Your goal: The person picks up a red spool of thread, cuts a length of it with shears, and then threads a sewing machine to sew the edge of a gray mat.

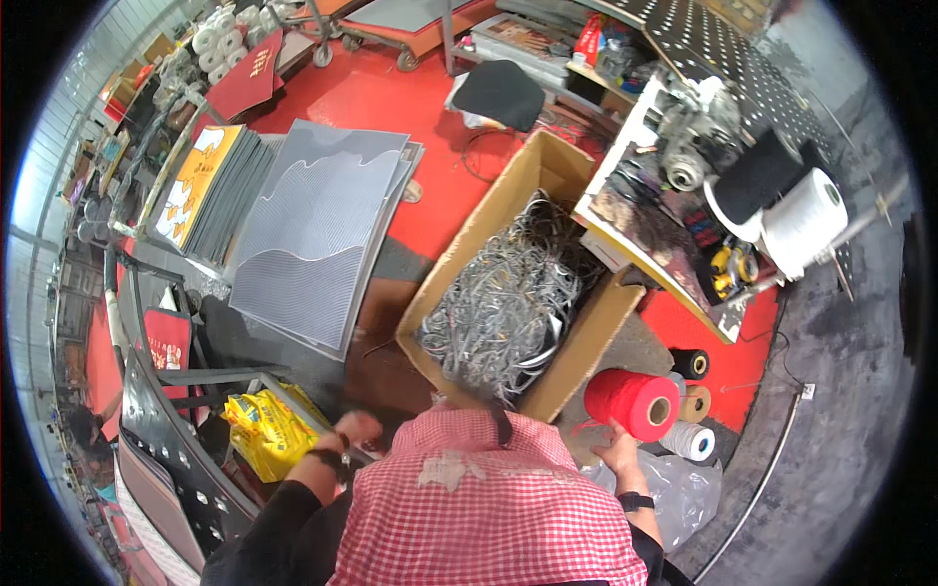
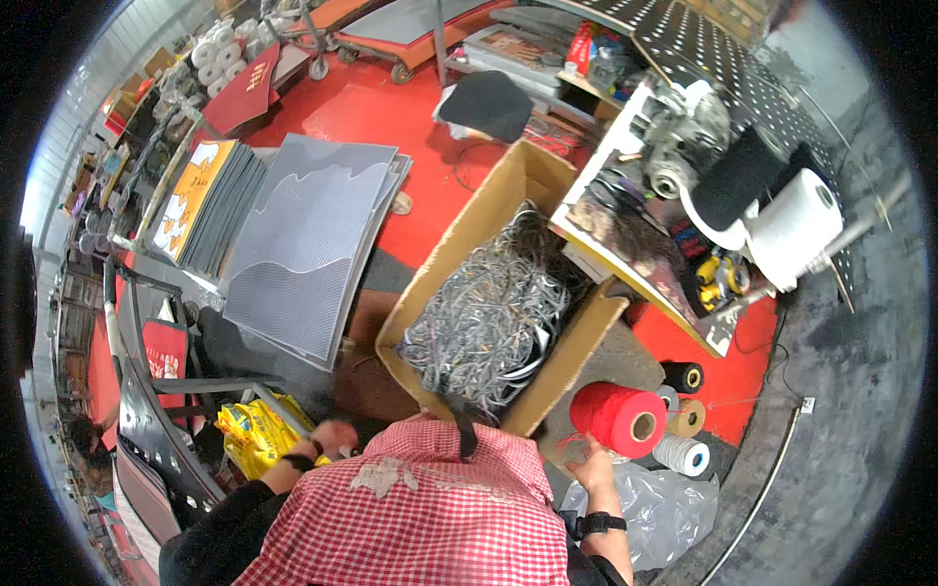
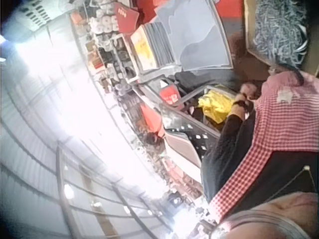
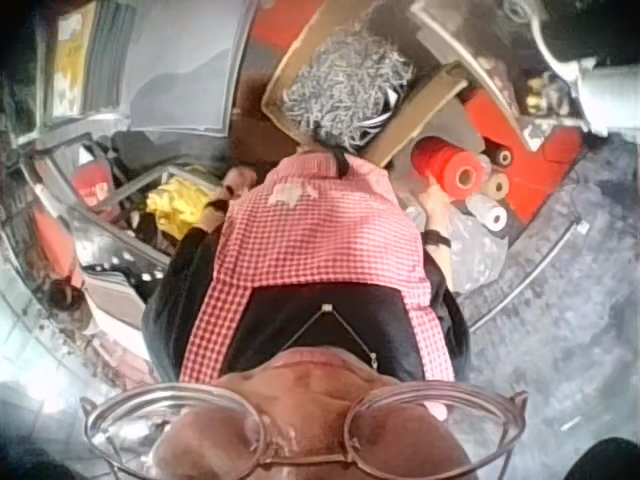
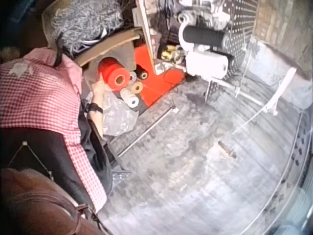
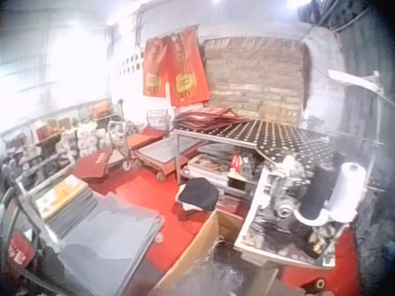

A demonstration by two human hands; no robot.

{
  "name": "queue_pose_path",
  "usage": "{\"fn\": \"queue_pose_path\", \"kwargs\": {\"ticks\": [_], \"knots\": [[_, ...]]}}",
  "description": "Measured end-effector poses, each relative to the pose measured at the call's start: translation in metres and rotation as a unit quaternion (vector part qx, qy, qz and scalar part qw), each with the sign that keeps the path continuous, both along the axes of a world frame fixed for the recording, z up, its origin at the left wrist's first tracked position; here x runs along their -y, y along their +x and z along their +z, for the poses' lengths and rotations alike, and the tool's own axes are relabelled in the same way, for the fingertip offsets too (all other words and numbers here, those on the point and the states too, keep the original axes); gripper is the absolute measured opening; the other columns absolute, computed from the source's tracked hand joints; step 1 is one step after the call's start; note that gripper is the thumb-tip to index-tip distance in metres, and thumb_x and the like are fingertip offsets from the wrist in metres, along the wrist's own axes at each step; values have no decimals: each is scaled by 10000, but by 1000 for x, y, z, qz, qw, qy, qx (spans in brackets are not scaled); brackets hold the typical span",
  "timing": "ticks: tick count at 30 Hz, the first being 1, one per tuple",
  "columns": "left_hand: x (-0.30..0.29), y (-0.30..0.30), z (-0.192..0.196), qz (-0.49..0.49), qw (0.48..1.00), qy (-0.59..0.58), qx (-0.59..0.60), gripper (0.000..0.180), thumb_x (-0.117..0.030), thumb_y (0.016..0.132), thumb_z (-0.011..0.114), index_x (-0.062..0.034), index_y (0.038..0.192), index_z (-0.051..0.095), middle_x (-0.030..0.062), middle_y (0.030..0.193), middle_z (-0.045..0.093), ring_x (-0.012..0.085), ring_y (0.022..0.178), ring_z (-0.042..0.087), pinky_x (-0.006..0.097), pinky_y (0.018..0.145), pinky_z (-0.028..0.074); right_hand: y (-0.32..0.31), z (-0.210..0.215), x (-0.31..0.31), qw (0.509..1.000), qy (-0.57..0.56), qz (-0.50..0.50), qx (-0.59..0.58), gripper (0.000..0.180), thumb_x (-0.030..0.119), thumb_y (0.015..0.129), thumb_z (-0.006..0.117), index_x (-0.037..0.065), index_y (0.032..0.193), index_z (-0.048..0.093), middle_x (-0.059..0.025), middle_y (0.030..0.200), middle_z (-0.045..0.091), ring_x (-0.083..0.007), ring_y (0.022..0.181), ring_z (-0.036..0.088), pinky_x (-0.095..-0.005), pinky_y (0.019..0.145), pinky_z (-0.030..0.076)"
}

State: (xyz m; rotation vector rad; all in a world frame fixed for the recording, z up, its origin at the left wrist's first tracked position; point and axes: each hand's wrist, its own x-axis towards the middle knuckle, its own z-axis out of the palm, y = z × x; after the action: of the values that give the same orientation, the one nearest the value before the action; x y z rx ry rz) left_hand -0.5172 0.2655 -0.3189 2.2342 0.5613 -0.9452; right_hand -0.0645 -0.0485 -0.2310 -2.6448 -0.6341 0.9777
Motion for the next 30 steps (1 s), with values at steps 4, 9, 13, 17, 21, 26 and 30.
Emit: {"fn": "queue_pose_path", "kwargs": {"ticks": [4, 9, 13, 17, 21, 26, 30], "knots": [[-124, -26, 12, 623, 770, -78, 112, 294, -227, 780, 614, -70, 1029, 609, 42, 899, 635, 167, 721, 595, 303, 592, 492, -20, -1, -49, 995, -54, 88, 5, 359, 199, 558, 752, 32, 863, 661, -112, 712, 654, -223, 713, 644, -328, 684, 496], [-169, -20, 71, 710, 686, -102, 121, 396, -217, 780, 635, -36, 1123, 551, 29, 938, 625, 158, 746, 585, 293, 622, 485, -15, 12, -114, 998, -65, 15, -21, 204, 218, 632, 636, 19, 593, 613, -162, 620, 602, -288, 594, 611, -356, 576, 480], [-138, -72, 48, 588, 795, -138, 58, 473, -282, 748, 674, -48, 1141, 552, 96, 1063, 616, 184, 945, 593, 328, 812, 484, -16, 5, -168, 996, -13, 83, 27, 197, 205, 639, 655, 17, 697, 644, -185, 659, 617, -298, 678, 635, -374, 642, 504], [-129, -85, 54, 373, 913, -142, -81, 472, -395, 748, 644, -130, 1134, 583, 88, 960, 648, 191, 708, 618, 312, 680, 502, -17, -50, -192, 993, -36, 95, 54, 236, 250, 651, 673, 25, 720, 654, -176, 709, 632, -314, 709, 630, -374, 666, 506], [-142, -150, -26, 300, 930, -100, -185, 366, -397, 795, 568, -150, 1057, 630, 61, 908, 653, 197, 892, 601, 319, 780, 479, -35, -40, -258, 998, -49, 44, 12, 310, 320, 639, 716, 22, 679, 639, -177, 682, 623, -304, 652, 627, -376, 611, 492], [-331, -43, 14, -96, 994, -10, -43, 221, -260, 810, 477, -123, 872, 640, 79, 970, 624, 267, 890, 600, 378, 743, 490, -79, -84, -258, 988, 20, -133, -80, 262, 239, 642, 708, 29, 789, 656, -113, 676, 645, -205, 641, 633, -332, 635, 500], [-473, -2, -9, 424, 905, 6, 29, 353, -276, 780, 594, -80, 1074, 588, 98, 872, 639, 215, 746, 609, 328, 643, 493, -123, -91, -264, 973, -26, -185, -134, 268, 238, 647, 708, 25, 804, 664, -134, 741, 658, -190, 697, 638, -320, 665, 499]]}}
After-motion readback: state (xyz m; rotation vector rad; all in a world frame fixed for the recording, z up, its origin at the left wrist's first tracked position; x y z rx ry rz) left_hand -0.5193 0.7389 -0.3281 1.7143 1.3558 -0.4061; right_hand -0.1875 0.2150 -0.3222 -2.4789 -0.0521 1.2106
